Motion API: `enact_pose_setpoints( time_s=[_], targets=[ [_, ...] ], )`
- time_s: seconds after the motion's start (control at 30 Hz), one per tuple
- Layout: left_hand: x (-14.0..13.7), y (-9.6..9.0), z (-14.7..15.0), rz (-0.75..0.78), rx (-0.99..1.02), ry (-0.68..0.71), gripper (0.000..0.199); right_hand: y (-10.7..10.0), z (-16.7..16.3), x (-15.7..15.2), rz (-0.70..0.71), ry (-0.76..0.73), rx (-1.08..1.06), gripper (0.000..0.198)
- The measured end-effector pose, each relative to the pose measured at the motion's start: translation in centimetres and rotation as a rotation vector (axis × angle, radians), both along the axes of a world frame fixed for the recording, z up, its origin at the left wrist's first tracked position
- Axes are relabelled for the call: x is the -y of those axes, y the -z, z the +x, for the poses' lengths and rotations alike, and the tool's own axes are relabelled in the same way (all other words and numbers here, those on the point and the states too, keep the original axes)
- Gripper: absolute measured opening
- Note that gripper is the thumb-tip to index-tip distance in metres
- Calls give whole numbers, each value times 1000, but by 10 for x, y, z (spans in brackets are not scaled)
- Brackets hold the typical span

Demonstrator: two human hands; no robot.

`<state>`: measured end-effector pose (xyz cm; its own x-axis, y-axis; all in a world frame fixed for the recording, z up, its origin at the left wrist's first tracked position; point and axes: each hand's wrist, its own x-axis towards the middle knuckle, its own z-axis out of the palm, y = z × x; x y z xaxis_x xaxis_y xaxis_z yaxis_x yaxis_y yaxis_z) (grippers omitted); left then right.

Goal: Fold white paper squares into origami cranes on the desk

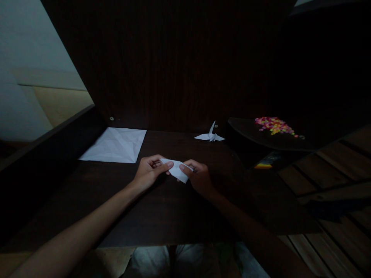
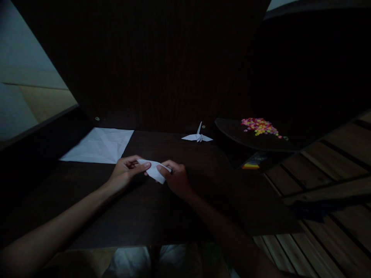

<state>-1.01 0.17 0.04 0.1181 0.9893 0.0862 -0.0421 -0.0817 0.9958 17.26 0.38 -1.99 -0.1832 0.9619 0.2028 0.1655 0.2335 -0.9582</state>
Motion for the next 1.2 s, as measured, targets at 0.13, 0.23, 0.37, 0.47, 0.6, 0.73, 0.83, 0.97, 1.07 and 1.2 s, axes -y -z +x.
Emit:
enact_pose_setpoints(
  time_s=[0.13,0.23,0.37,0.47,0.6,0.73,0.83,0.97,1.07,1.2],
  targets=[
    [3,-3,1,42,-53,-20,24,-3,2,3,191,99,227,28],
    [6,-6,3,78,-95,-40,24,-4,3,4,293,125,337,24],
    [9,-7,5,135,-111,-74,23,-3,4,7,342,96,396,25],
    [10,-6,6,159,-95,-74,20,-1,4,7,381,101,422,25],
    [9,-6,6,161,-95,-60,18,2,5,7,429,101,439,25],
    [9,-5,7,156,-107,-72,17,1,3,8,409,108,421,26],
    [8,-3,5,147,-123,-66,19,-1,2,8,373,105,371,26],
    [6,-2,3,130,-144,-51,22,-2,1,8,274,73,305,27],
    [6,-3,2,112,-154,-39,23,-3,2,8,256,51,267,29],
    [5,-3,3,89,-138,-24,24,-4,2,8,301,68,267,32]
  ],
)
